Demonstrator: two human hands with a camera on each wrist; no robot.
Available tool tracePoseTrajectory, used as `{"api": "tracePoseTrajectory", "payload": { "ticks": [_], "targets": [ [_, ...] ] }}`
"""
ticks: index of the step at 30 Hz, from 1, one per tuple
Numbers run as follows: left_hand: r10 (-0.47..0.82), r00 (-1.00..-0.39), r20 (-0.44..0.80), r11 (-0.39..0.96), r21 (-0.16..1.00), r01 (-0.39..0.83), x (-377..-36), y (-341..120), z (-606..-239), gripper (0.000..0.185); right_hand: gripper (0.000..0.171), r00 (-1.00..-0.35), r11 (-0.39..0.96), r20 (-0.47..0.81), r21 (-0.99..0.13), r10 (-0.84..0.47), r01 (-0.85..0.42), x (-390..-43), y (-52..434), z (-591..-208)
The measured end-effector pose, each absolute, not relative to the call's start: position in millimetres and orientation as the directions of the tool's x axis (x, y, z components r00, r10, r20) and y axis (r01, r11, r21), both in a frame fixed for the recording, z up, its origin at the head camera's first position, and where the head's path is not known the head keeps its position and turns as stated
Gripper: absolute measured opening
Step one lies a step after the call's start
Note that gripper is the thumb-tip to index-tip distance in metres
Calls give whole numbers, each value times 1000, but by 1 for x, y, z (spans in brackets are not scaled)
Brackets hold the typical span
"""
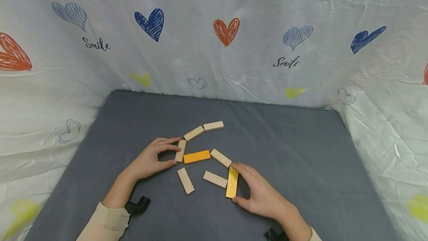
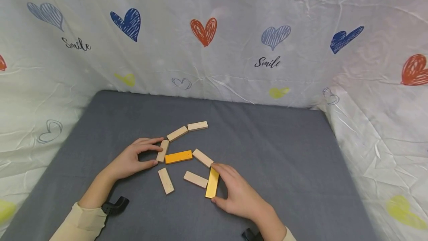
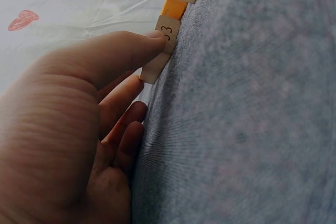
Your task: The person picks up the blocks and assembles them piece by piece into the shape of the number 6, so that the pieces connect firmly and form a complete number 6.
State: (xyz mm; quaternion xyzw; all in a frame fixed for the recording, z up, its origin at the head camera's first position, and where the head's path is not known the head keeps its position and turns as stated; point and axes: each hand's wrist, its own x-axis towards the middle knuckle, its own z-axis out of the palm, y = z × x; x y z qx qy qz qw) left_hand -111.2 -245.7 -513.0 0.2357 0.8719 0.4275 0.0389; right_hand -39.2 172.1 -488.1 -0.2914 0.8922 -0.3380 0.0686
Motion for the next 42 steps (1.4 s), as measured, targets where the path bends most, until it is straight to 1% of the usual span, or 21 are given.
{"api": "tracePoseTrajectory", "payload": {
  "ticks": [14,20,42],
  "targets": [
    [443,-888,127,524,767,371,-112,-245,-512,43,96,-830,611,65,-645,-554,-458,-38,168,-487],
    [443,-888,124,526,766,370,-113,-245,-512,43,96,-827,610,83,-636,-556,-474,-38,166,-488],
    [448,-884,133,520,765,379,-112,-245,-510,44,97,-840,649,60,-605,-540,-460,-36,161,-490]
  ]
}}
